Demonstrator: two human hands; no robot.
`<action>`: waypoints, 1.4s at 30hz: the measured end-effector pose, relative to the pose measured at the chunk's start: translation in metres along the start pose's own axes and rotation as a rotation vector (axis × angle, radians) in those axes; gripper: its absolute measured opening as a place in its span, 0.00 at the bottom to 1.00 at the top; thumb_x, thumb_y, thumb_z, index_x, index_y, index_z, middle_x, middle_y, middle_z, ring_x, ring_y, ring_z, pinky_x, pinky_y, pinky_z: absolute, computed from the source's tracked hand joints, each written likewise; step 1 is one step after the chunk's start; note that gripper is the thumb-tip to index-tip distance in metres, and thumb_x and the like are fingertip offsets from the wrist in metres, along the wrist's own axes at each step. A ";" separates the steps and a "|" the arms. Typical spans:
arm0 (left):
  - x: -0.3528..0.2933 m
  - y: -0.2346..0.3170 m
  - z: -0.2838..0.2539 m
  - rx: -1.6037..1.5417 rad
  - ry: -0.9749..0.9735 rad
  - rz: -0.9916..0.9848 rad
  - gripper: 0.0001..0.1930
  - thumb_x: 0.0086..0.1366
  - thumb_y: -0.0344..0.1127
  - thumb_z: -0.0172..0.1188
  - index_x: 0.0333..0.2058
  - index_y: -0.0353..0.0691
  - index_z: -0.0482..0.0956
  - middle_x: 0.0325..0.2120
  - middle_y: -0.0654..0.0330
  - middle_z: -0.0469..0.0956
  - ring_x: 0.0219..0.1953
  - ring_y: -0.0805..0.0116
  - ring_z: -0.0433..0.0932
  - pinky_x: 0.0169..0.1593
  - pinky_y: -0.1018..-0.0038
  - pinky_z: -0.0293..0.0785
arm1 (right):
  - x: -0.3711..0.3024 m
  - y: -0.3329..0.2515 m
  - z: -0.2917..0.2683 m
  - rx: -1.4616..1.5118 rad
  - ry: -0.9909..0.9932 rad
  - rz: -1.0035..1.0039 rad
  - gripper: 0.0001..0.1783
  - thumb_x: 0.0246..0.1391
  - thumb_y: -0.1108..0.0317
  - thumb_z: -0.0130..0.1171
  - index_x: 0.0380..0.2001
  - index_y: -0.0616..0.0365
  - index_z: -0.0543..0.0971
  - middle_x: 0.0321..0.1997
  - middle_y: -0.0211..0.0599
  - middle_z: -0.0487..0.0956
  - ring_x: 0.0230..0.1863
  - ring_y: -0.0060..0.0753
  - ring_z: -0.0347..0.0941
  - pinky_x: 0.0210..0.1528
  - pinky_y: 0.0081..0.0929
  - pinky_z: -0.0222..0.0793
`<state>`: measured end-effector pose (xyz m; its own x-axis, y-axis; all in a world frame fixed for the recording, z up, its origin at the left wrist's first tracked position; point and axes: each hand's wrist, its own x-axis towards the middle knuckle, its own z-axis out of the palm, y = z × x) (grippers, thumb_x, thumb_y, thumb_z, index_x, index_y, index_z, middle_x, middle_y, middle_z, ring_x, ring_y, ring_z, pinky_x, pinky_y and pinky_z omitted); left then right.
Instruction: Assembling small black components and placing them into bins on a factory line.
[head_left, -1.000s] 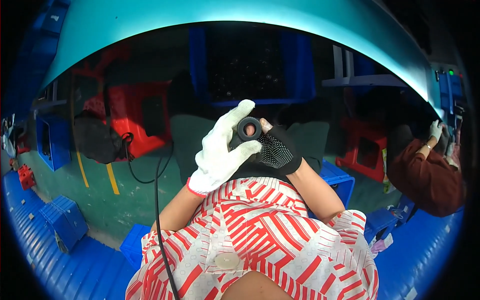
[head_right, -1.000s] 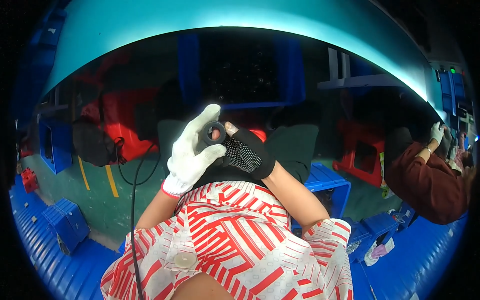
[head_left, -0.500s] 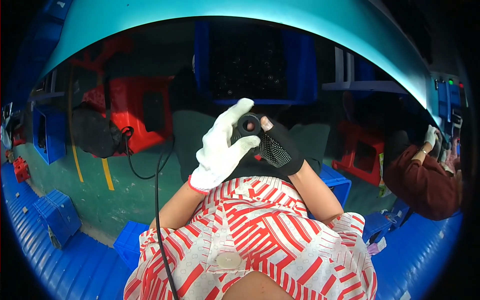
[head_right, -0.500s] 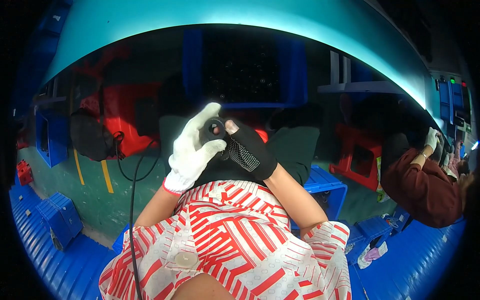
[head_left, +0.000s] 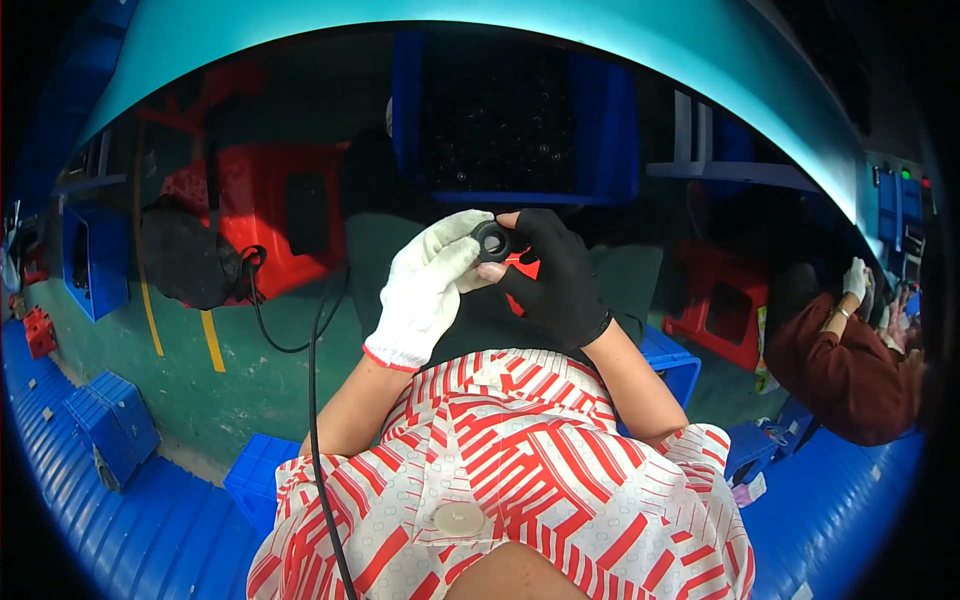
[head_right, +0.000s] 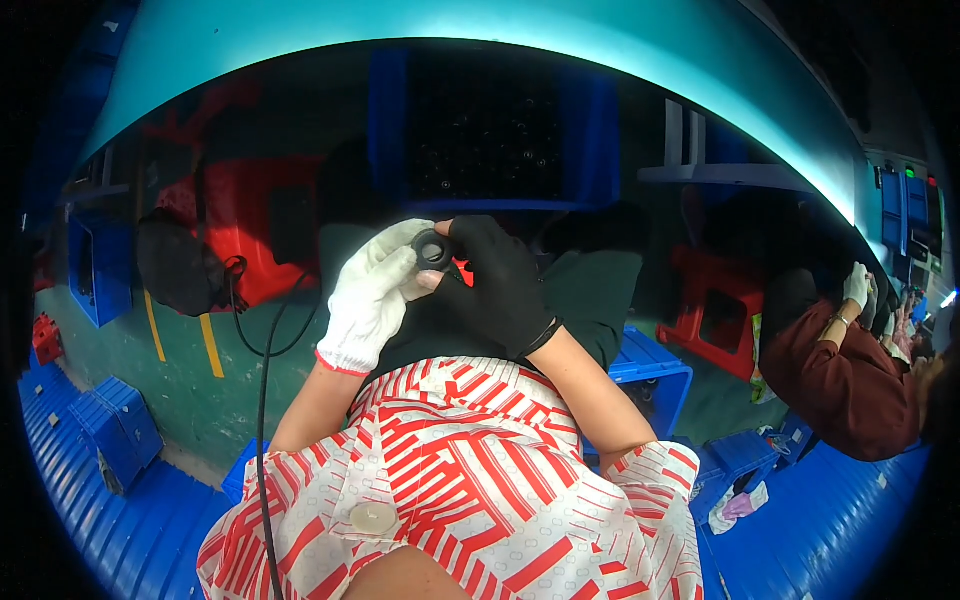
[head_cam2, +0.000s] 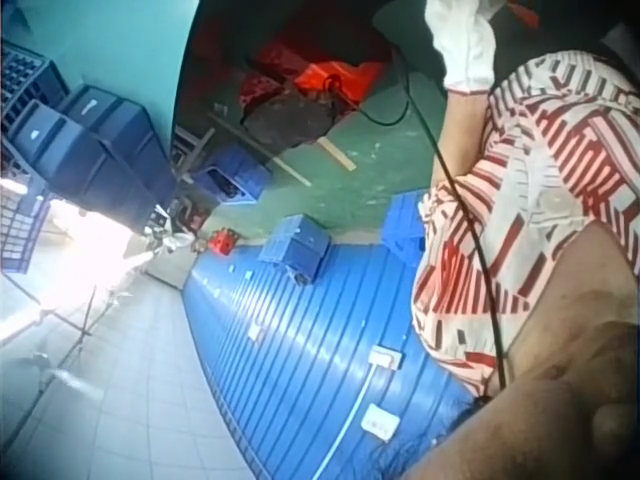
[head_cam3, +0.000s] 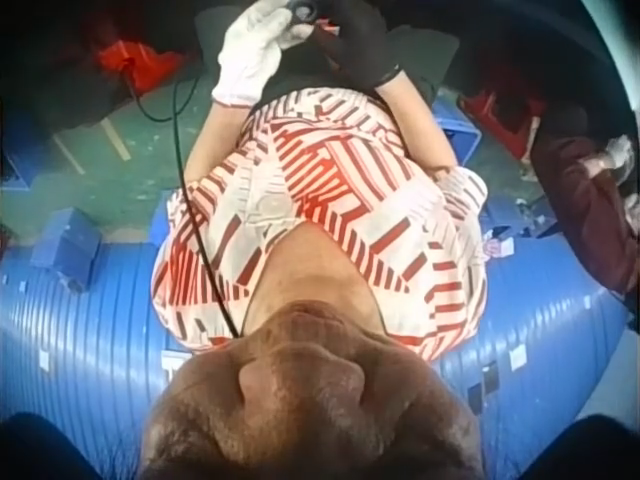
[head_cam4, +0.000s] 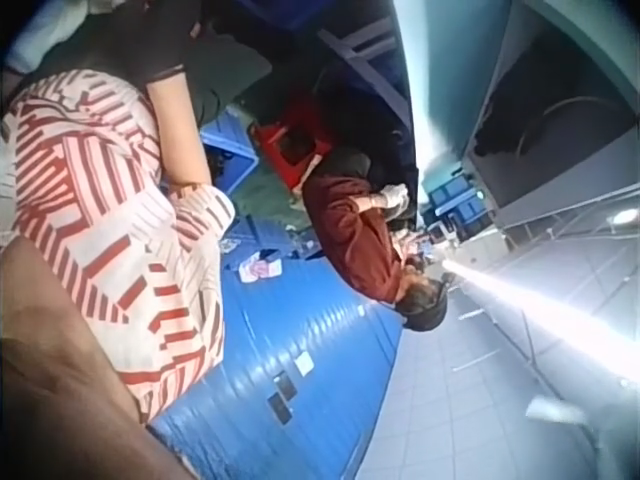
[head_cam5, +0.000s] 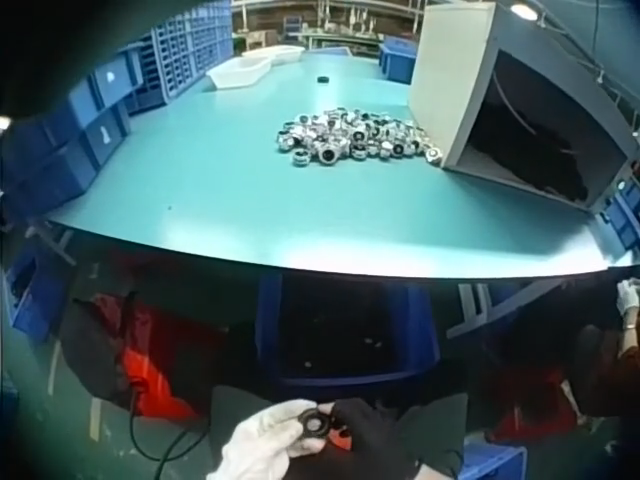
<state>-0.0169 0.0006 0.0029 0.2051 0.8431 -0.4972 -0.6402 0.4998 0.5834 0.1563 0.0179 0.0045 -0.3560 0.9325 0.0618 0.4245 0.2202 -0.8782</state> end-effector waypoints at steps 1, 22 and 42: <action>0.001 0.000 -0.001 -0.023 -0.014 -0.004 0.14 0.65 0.27 0.51 0.49 0.30 0.72 0.39 0.55 0.77 0.38 0.68 0.79 0.44 0.72 0.80 | 0.000 0.002 0.000 0.011 0.003 -0.016 0.25 0.45 0.68 0.68 0.47 0.61 0.72 0.43 0.42 0.76 0.42 0.36 0.75 0.43 0.28 0.71; 0.005 0.012 -0.013 -0.229 -0.046 -0.008 0.14 0.63 0.24 0.54 0.48 0.32 0.72 0.37 0.53 0.79 0.37 0.62 0.81 0.39 0.69 0.84 | 0.280 -0.047 -0.095 -0.866 0.432 -0.503 0.12 0.51 0.67 0.57 0.41 0.51 0.79 0.41 0.38 0.77 0.40 0.43 0.74 0.41 0.37 0.69; 0.015 0.010 -0.011 -0.248 -0.017 0.090 0.13 0.64 0.25 0.52 0.48 0.35 0.73 0.38 0.56 0.78 0.39 0.67 0.80 0.45 0.71 0.80 | 0.059 -0.038 -0.030 -0.124 -0.075 -0.234 0.13 0.46 0.69 0.62 0.37 0.59 0.77 0.38 0.41 0.76 0.40 0.44 0.71 0.42 0.36 0.66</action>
<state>-0.0277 0.0162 -0.0060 0.1501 0.8863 -0.4381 -0.8182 0.3601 0.4482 0.1443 0.0728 0.0557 -0.5151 0.8292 0.2171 0.4203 0.4651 -0.7791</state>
